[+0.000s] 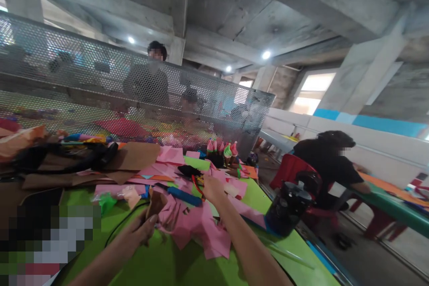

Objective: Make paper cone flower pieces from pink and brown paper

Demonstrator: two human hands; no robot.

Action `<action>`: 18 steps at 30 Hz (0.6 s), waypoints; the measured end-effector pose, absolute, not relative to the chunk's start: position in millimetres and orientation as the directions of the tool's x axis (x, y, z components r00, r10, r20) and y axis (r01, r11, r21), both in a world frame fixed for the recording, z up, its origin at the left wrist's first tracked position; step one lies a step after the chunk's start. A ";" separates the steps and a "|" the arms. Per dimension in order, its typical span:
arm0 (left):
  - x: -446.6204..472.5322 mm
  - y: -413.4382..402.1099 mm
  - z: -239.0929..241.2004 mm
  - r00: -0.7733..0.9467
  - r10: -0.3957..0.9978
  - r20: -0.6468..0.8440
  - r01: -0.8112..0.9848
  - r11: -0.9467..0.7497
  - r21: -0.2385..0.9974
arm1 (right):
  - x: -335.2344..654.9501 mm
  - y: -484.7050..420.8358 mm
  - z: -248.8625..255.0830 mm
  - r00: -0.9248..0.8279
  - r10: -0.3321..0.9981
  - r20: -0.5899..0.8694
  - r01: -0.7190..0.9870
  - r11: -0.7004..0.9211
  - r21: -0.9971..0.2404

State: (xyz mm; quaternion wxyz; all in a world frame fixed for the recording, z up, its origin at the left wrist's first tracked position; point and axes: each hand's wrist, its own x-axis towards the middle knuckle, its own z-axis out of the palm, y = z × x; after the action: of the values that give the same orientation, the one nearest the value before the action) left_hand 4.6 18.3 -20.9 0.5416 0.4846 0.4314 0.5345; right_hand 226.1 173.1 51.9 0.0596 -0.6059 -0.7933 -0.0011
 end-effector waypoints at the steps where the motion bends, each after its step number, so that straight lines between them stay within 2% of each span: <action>1: 4.7 18.9 -20.9 0.061 0.997 0.045 -0.171 -0.034 0.985 | 225.0 176.0 50.6 -0.255 0.962 0.097 0.962 0.263 -0.079; 5: 4.3 21.3 -20.6 0.101 0.994 0.051 -0.224 -0.027 0.974 | 227.2 179.9 55.2 -0.240 0.966 0.100 0.951 0.255 -0.173; 9: 4.7 23.8 -23.4 0.125 0.991 0.054 -0.262 -0.019 0.965 | 238.2 172.4 71.6 -0.239 0.968 0.069 0.907 0.248 -0.340; 14: 4.8 25.6 -28.0 0.131 0.990 0.046 -0.269 -0.009 0.963 | 254.8 145.0 92.4 -0.290 0.957 0.004 0.769 0.235 -0.595; 18: 2.3 19.6 -16.8 0.116 0.991 0.059 -0.220 -0.032 0.975 | 256.5 112.1 95.6 -0.348 0.937 -0.037 0.641 0.209 -0.738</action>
State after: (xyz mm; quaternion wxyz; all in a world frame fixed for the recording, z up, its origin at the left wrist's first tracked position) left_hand 2.3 19.6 -16.8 0.5697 0.4832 0.3991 0.5317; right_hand 256.5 112.1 95.6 0.2164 -0.5283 -0.7468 0.3410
